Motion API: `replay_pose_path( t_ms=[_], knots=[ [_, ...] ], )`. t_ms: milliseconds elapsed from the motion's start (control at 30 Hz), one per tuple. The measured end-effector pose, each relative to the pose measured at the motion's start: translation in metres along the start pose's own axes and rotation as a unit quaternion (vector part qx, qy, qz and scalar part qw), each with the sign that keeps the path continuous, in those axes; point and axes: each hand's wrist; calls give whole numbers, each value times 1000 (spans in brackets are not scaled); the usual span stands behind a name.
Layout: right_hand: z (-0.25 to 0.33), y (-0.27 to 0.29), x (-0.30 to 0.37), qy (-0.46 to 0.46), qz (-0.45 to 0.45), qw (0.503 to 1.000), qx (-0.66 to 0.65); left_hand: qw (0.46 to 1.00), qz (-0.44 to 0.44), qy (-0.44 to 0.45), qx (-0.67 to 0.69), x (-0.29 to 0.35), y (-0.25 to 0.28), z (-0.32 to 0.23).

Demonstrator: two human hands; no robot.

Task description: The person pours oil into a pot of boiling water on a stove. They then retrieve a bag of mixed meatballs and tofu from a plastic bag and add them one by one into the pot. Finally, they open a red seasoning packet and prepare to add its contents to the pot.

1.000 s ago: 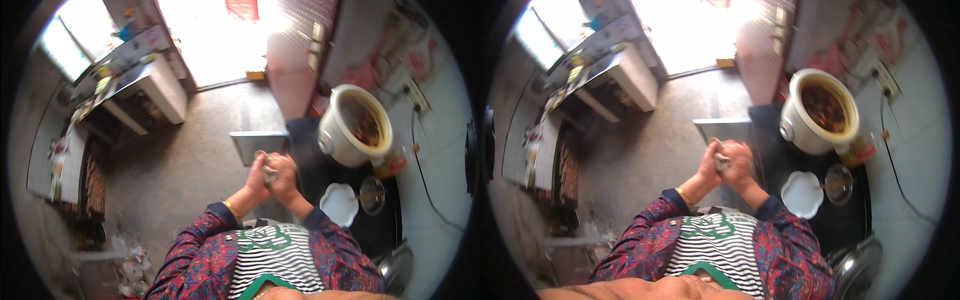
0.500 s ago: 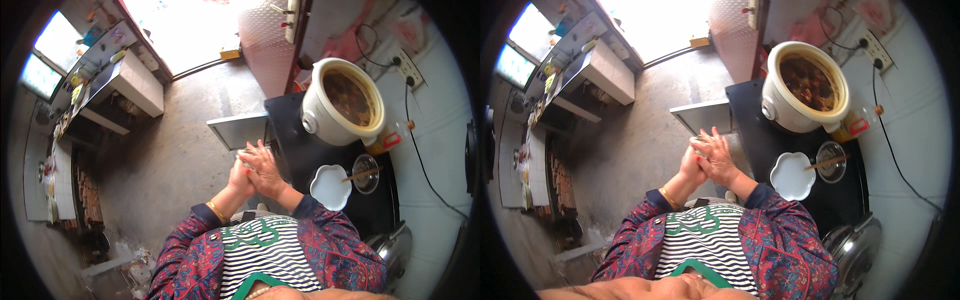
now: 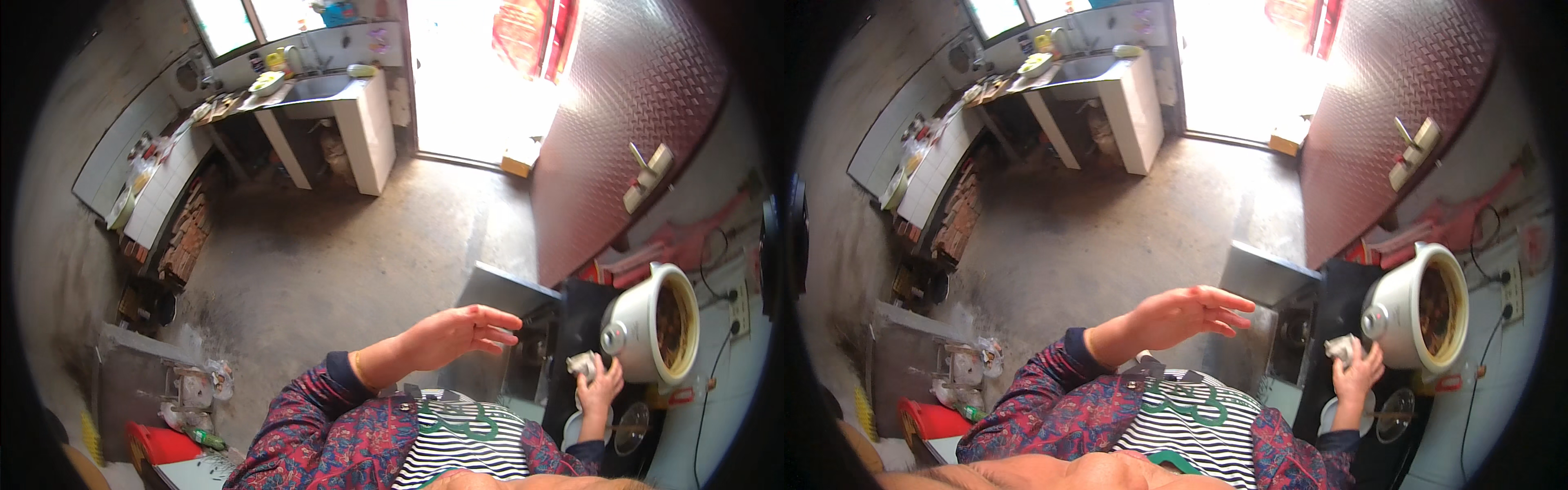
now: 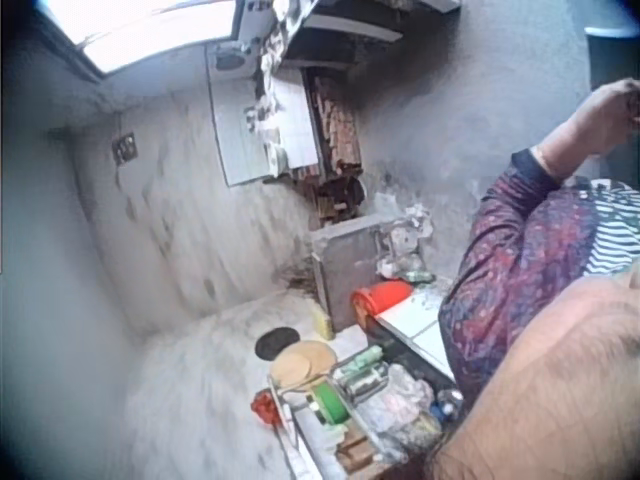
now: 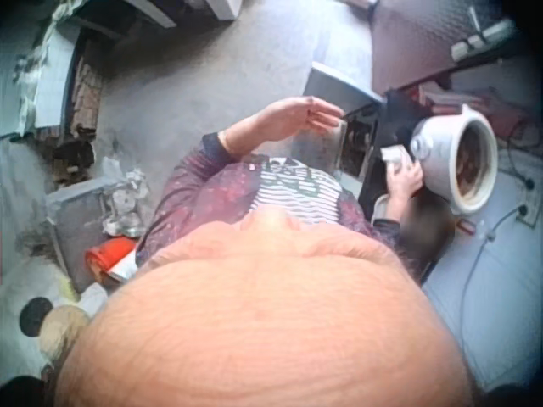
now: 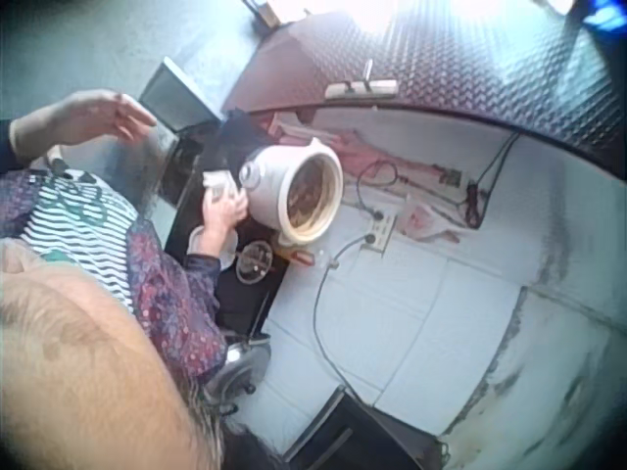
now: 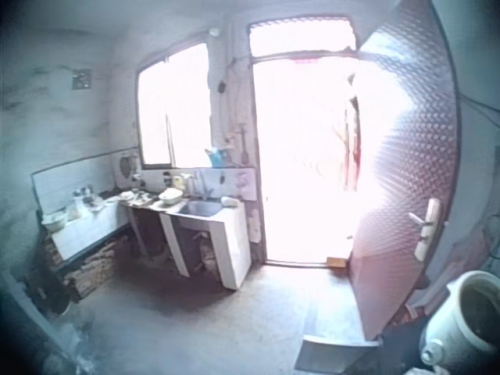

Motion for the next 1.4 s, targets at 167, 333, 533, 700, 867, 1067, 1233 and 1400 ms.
replay_pose_path(
  t_ms=[167,333,533,700,867,1067,1233,1400],
  knots=[
    [101,27,-1,50,-62,986,-150,947,216,-172,-162,76,-72,-135],
    [259,76,-27,204,-24,965,-163,605,184,-376,-677,131,-106,-232],
    [409,118,-60,288,-13,892,-348,551,174,-464,-671,197,-98,-299],
    [513,143,-103,403,-49,889,-214,525,148,-487,-683,260,-65,-363],
    [645,162,-158,463,-45,851,-243,615,89,-411,-666,335,-11,-448],
    [832,180,-226,493,-21,818,-296,555,-436,-325,-629,444,133,-536],
    [985,228,-263,569,12,775,-274,563,-704,-333,-276,555,207,-510],
    [1130,288,-278,641,1,713,-286,485,-759,-428,-75,604,232,-508]
  ],
)
Point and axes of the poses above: each hand's wrist, its own x-axis away from the middle knuckle, its own y-axis out of the back of the hand, z = x × y, and after that the axes turned 15 degrees about x, right-handed
